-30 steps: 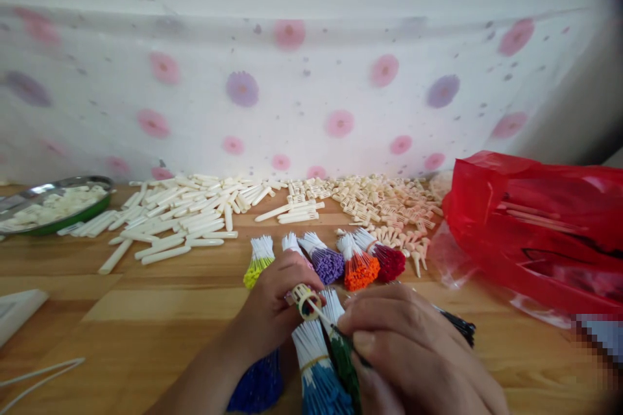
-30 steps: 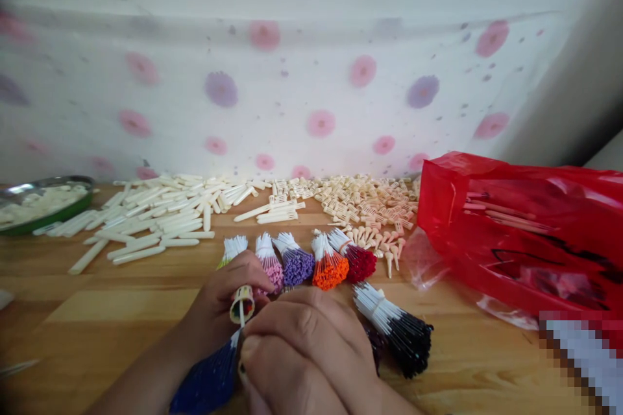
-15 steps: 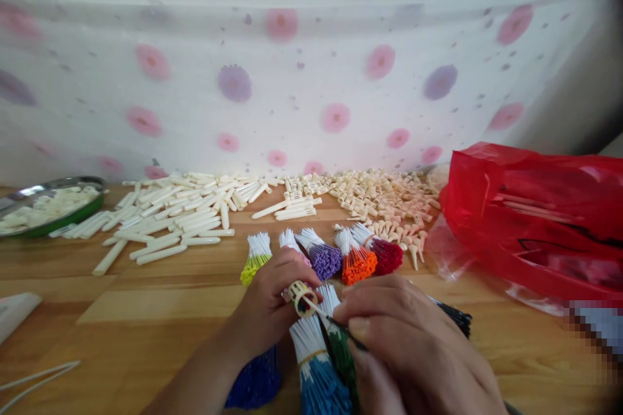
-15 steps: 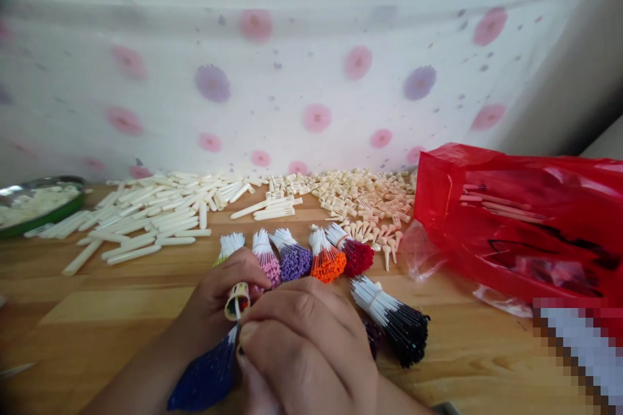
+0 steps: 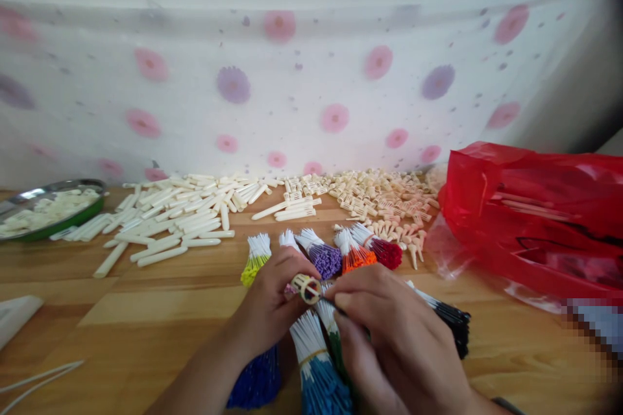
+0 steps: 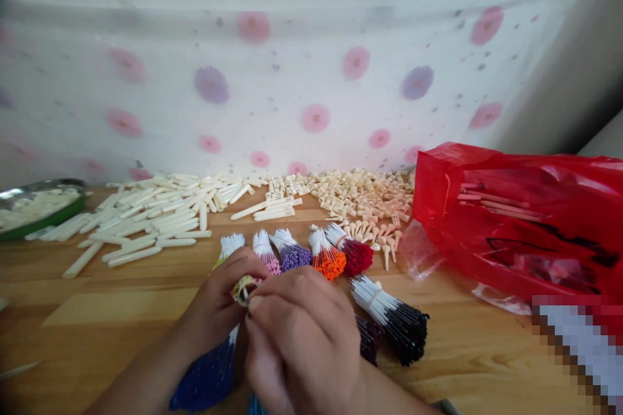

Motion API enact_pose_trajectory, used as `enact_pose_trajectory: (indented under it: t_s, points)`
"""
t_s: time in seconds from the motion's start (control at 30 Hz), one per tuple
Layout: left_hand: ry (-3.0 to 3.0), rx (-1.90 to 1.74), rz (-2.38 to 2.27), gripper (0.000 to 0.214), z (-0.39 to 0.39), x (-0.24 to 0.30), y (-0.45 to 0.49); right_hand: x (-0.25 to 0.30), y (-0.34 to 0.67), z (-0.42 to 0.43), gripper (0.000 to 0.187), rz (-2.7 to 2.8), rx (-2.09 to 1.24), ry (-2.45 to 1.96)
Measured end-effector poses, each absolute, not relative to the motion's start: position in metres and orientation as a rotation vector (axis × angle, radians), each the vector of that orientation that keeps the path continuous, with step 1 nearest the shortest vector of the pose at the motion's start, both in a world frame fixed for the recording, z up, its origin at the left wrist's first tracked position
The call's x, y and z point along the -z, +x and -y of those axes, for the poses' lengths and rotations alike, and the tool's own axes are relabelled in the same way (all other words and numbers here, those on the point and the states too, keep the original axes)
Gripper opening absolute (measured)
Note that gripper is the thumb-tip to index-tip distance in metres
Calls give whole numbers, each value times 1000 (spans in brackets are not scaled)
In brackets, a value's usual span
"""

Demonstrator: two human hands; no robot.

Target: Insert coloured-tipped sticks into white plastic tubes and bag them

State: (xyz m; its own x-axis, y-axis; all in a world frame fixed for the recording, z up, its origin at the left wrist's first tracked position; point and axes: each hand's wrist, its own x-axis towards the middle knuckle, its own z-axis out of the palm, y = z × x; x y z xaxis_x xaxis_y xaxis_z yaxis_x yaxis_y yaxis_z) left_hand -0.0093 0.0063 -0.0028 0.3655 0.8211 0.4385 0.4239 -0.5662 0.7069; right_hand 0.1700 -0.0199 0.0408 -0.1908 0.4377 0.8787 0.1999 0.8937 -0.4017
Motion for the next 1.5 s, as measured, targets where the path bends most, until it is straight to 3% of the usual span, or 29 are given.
enact_pose_trajectory:
  t_s: [0.53, 0.93, 1.5]
  points:
    - [2431, -874, -1455, 26, -10, 7, -16, -17, 179, -19, 13, 1996, -141, -782]
    - [2594, -899, -1519, 20, -6, 7, -13, -25, 177, -19, 15, 1938, -643, -799]
    - [2648, -928, -1629, 26, -5, 8, -12, -26, 175, -12, 14, 1789, -1007, -759]
